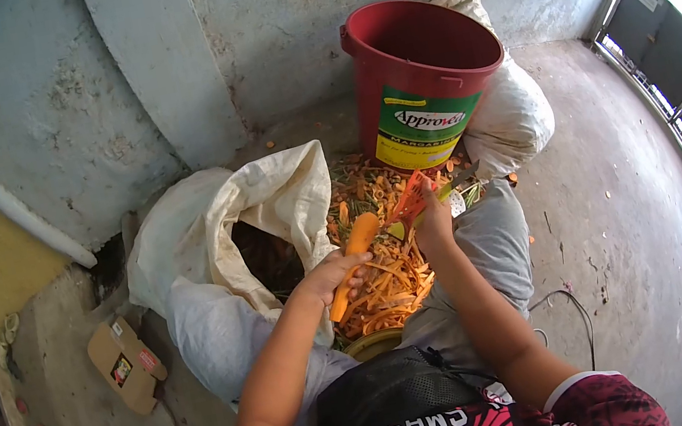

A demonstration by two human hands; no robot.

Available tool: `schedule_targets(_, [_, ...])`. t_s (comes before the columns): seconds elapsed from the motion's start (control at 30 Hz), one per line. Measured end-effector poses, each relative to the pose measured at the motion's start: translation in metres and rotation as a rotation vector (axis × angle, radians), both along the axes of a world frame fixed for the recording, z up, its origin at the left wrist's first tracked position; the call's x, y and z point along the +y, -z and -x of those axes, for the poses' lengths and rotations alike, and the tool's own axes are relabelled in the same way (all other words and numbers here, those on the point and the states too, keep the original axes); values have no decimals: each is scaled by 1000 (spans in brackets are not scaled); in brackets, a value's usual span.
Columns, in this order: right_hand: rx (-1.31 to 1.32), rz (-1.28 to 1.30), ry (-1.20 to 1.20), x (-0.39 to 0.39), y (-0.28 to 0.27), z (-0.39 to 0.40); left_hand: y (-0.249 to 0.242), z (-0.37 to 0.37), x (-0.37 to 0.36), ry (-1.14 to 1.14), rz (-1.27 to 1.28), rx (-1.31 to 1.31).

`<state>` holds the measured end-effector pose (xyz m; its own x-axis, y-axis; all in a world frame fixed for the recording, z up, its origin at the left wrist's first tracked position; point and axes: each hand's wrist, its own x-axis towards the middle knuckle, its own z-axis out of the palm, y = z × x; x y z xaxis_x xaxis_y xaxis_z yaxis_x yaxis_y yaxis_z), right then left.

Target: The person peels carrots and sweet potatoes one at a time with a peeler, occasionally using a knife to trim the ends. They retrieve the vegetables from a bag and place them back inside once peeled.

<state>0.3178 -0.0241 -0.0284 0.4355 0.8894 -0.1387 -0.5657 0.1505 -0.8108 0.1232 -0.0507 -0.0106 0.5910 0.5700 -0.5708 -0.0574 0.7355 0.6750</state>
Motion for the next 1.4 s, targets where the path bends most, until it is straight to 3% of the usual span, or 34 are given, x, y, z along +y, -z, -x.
schedule_targets(0.13, [-90, -59, 46, -4, 9, 18, 2, -8, -5, 75, -27, 19])
schedule_targets(0.27, [-39, 2, 22, -15, 0, 34, 9, -14, -7, 77, -56, 39])
schedule_targets(0.47, [-239, 153, 158, -5, 14, 30, 3, -12, -6, 116, -19, -17])
schedule_targets(0.67, [-205, 105, 292, 13, 34, 14, 0, -16, -6, 122, -77, 20])
schedule_targets(0.77, [-84, 89, 397, 13, 7, -3, -3, -11, -9, 161, -134, 27])
schedule_targets(0.9, [14, 83, 490, 25, 12, -39, -18, 0, -13, 207, -307, 39])
schedule_targets(1.03, [-103, -8, 93, 9, 4, -17, 5, 0, 2, 117, -470, -33])
schedule_targets(1.13, [-367, 160, -345, -5, -15, -5, 2, 4, 7, -6, -614, 133])
schedule_targets(1.23, [-660, 133, -668, -18, -29, 8, 4, 15, 13, -133, -804, 320])
schedule_targets(1.37, [-1144, 65, -813, -22, -17, 17, -6, 22, 17, -184, -1079, 650])
schedule_targets(1.4, [-1160, 54, -816, -22, -16, 19, -6, 23, 18, -174, -1143, 725])
